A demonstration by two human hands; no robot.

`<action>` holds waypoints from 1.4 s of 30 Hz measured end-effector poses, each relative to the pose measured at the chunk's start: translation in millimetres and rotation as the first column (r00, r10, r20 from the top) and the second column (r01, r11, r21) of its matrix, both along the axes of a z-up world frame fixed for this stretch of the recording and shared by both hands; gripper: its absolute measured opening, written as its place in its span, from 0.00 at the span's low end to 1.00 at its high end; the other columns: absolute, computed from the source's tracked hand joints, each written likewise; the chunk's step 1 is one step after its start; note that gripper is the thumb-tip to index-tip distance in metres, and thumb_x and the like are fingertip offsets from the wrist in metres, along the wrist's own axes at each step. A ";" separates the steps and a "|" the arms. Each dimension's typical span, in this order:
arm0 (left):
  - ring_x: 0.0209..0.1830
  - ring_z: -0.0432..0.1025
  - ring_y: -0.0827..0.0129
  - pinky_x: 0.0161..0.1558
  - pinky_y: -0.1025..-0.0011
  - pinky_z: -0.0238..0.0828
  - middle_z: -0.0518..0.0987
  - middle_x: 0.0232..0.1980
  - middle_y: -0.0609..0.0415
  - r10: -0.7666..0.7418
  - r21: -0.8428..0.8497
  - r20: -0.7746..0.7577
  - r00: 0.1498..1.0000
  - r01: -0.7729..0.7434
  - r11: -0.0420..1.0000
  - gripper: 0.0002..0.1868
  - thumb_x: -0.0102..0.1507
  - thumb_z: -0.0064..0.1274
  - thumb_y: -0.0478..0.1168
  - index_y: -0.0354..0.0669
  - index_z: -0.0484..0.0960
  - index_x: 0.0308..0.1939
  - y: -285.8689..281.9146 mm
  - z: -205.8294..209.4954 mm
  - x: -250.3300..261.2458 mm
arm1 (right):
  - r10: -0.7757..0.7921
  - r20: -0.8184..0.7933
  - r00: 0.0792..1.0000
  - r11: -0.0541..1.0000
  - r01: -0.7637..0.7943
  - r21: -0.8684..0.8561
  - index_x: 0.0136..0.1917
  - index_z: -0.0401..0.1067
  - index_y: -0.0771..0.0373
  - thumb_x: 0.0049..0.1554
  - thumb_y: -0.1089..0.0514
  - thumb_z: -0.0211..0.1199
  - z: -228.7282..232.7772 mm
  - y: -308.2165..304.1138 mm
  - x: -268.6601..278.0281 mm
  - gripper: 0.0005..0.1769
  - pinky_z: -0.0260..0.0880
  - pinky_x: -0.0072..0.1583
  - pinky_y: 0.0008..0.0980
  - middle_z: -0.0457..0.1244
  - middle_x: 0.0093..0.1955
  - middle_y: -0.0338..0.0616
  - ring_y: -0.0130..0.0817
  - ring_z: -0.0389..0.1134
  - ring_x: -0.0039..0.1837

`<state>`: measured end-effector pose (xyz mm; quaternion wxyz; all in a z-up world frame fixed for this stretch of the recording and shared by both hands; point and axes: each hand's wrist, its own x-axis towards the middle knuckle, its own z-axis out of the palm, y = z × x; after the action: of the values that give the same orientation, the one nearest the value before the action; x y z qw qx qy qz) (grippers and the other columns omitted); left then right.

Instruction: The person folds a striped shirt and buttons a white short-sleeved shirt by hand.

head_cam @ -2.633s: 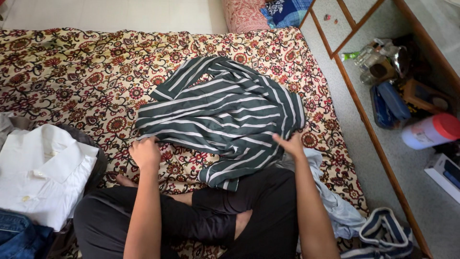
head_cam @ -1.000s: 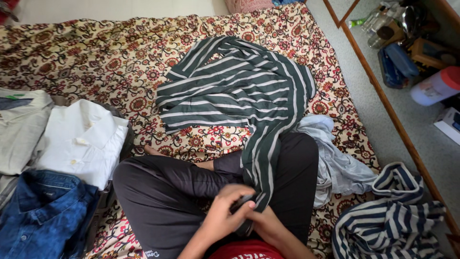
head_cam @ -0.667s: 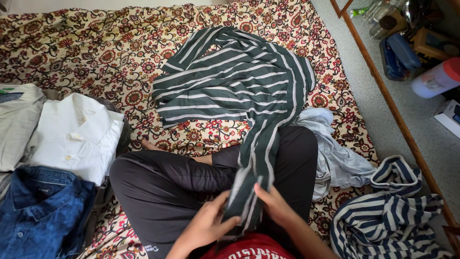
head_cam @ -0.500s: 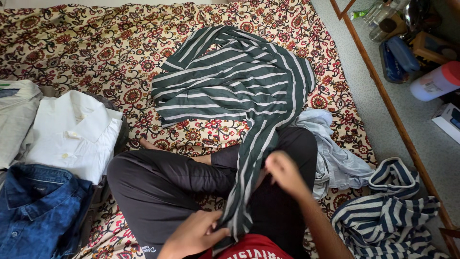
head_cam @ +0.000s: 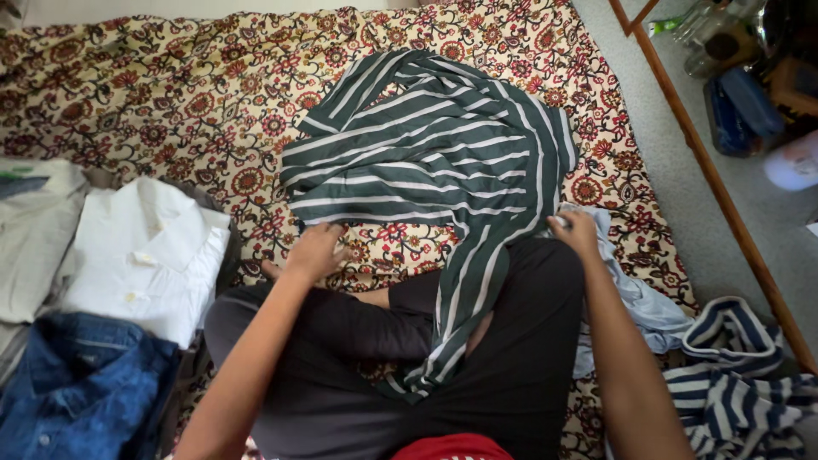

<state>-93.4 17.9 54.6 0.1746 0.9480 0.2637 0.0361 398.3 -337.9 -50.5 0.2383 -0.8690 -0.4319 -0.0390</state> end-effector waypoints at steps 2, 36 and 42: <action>0.66 0.66 0.50 0.56 0.52 0.71 0.73 0.64 0.45 0.094 0.090 -0.176 0.980 -0.079 0.993 0.33 0.57 0.63 0.54 0.46 0.74 0.62 28.6 -25.9 14.2 | -0.046 0.079 0.996 0.999 0.046 -0.003 0.50 0.81 0.64 0.60 0.41 0.67 -5.3 -21.0 -15.0 0.22 0.68 0.58 0.46 0.70 0.47 0.55 0.52 0.69 0.53; 0.49 0.82 0.57 0.53 0.60 0.79 0.88 0.48 0.45 0.170 -0.183 -0.637 0.752 -0.362 0.914 0.17 0.48 0.70 0.36 0.40 0.87 0.40 74.2 -10.8 -24.4 | -0.338 -0.224 0.914 0.904 0.249 -0.348 0.54 0.80 0.70 0.42 0.40 0.77 -12.7 -5.4 15.2 0.36 0.73 0.60 0.44 0.72 0.52 0.62 0.54 0.74 0.56; 0.45 0.84 0.57 0.46 0.60 0.83 0.88 0.46 0.42 0.086 -0.111 -0.772 0.630 -0.267 0.957 0.20 0.47 0.68 0.40 0.35 0.91 0.41 70.6 -42.8 -19.3 | -0.404 -0.215 0.889 0.872 0.303 -0.383 0.52 0.79 0.73 0.39 0.41 0.80 -5.3 -5.0 11.3 0.38 0.73 0.58 0.46 0.71 0.52 0.65 0.57 0.73 0.55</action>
<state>-112.7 88.5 11.9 0.1448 0.8199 0.4069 -0.3758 409.6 -342.9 -55.8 0.1341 -0.9577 -0.2245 0.1199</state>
